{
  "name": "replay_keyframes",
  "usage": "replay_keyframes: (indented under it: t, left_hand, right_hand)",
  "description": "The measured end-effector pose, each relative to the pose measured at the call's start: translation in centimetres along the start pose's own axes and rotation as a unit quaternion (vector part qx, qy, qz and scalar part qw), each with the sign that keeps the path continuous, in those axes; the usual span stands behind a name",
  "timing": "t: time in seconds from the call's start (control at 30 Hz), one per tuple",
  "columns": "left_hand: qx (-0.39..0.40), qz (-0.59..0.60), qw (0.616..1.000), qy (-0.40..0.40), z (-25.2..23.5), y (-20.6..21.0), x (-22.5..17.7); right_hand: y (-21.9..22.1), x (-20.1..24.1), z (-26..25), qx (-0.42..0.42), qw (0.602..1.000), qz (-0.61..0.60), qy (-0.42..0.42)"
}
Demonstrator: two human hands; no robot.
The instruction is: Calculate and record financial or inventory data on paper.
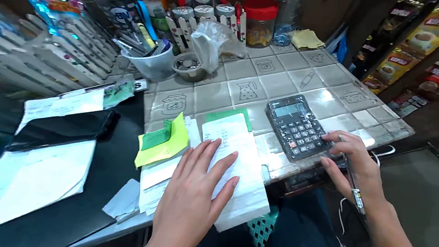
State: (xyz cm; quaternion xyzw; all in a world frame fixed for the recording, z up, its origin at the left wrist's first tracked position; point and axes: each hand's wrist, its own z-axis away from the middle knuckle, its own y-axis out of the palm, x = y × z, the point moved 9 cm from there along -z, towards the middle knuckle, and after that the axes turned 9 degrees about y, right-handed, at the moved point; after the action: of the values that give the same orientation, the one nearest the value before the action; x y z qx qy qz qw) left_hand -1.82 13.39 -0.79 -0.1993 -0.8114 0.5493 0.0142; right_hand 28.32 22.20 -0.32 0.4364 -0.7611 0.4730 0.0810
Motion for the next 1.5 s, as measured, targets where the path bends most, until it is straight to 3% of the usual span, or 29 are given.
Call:
replay_keyframes:
  t: [0.37,0.63,1.03,1.27,1.5]
  left_hand:
    - [0.015,0.005,1.000,0.000,0.0,0.0,0.2]
    - [0.012,0.006,1.000,0.004,0.0,-0.1,0.1]
    - [0.017,0.011,1.000,-0.001,0.0,0.0,0.2]
    - [0.026,0.009,1.000,-0.002,-0.2,0.0,0.2]
    - [0.023,0.007,1.000,0.002,-0.1,-0.1,0.1]
  right_hand:
    - [1.6,1.8,-3.0,0.074,0.995,0.062,-0.002]
    - [2.0,3.4,-1.9,0.079,0.995,0.047,-0.041]
    - [2.5,3.7,-2.9,0.101,0.992,0.068,-0.026]
    - [2.6,5.8,0.5,0.083,0.991,0.037,-0.097]
    - [-0.6,2.4,0.3,-0.021,0.998,0.041,-0.054]
